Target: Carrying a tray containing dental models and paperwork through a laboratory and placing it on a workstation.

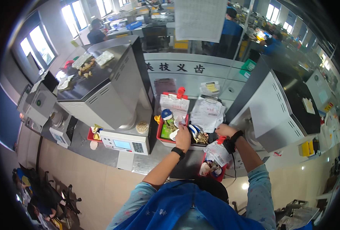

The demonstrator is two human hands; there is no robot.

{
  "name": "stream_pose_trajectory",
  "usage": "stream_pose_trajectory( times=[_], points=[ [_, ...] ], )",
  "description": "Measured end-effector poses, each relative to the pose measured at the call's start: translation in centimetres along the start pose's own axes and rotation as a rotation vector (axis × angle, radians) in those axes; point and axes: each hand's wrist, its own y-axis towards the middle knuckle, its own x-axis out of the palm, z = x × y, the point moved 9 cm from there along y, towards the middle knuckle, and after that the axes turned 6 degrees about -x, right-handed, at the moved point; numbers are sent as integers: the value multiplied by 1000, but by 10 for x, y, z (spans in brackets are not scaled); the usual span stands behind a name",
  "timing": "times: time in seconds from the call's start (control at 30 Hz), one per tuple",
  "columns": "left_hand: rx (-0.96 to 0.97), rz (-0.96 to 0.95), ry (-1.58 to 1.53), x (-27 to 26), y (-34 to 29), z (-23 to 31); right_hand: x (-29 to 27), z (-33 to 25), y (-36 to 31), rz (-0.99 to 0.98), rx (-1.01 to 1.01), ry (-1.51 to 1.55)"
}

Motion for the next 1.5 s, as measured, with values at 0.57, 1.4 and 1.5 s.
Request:
stream_pose_trajectory(
  times=[0.57, 1.4, 1.5],
  points=[
    [-369, -314, -507, 56, 48, -208, 114, 60, 61, -900, -118, 207],
    [-616, -155, -725, 51, 15, -195, 100, 102, 150, -730, -326, 8],
    [-674, -261, -837, 65, 13, -201, 108, 110, 156, -744, -391, 73]
  ],
)
